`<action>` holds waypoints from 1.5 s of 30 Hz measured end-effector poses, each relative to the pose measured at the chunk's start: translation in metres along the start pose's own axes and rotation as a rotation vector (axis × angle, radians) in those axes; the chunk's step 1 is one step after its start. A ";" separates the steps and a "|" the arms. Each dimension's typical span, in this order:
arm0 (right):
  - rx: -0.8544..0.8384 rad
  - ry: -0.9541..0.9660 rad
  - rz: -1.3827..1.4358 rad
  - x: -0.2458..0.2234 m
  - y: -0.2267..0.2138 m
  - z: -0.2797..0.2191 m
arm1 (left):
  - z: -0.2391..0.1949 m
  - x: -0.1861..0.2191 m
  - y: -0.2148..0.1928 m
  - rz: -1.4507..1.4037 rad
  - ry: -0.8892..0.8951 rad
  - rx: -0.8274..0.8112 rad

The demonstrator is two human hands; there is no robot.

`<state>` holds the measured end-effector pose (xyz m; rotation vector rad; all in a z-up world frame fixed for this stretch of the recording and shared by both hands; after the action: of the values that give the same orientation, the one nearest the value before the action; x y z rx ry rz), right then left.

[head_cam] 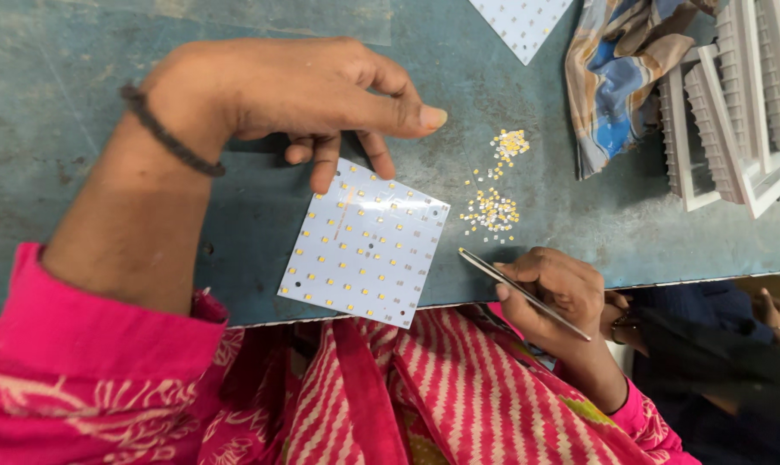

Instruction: The person uses tweezers to pick up small yellow LED components from a table and place them onto designated spots on a white LED circuit board. They work on multiple boards, placing components one by one and occasionally setting finished boards aside.

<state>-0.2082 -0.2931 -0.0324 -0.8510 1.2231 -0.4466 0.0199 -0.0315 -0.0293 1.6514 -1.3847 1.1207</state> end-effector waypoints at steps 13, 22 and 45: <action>-0.130 -0.418 0.004 -0.041 0.039 0.015 | -0.004 0.000 0.005 0.023 0.014 0.116; -0.178 -0.392 0.020 -0.047 0.037 0.021 | -0.004 -0.001 0.005 0.059 0.029 0.143; 0.132 0.040 0.042 0.013 -0.003 0.002 | -0.004 0.009 0.002 -0.037 -0.024 0.002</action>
<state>-0.2019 -0.3038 -0.0383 -0.7059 1.2320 -0.5069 0.0181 -0.0318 -0.0194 1.6909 -1.3626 1.0847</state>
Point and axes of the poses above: each hand's wrist, its own z-axis towards the middle knuckle, its own y-axis out of the palm, x = y × z, the point moved 2 cm from there along z, towards the middle knuckle, and after that the axes turned 11 degrees about -x, right-handed, at the moved point
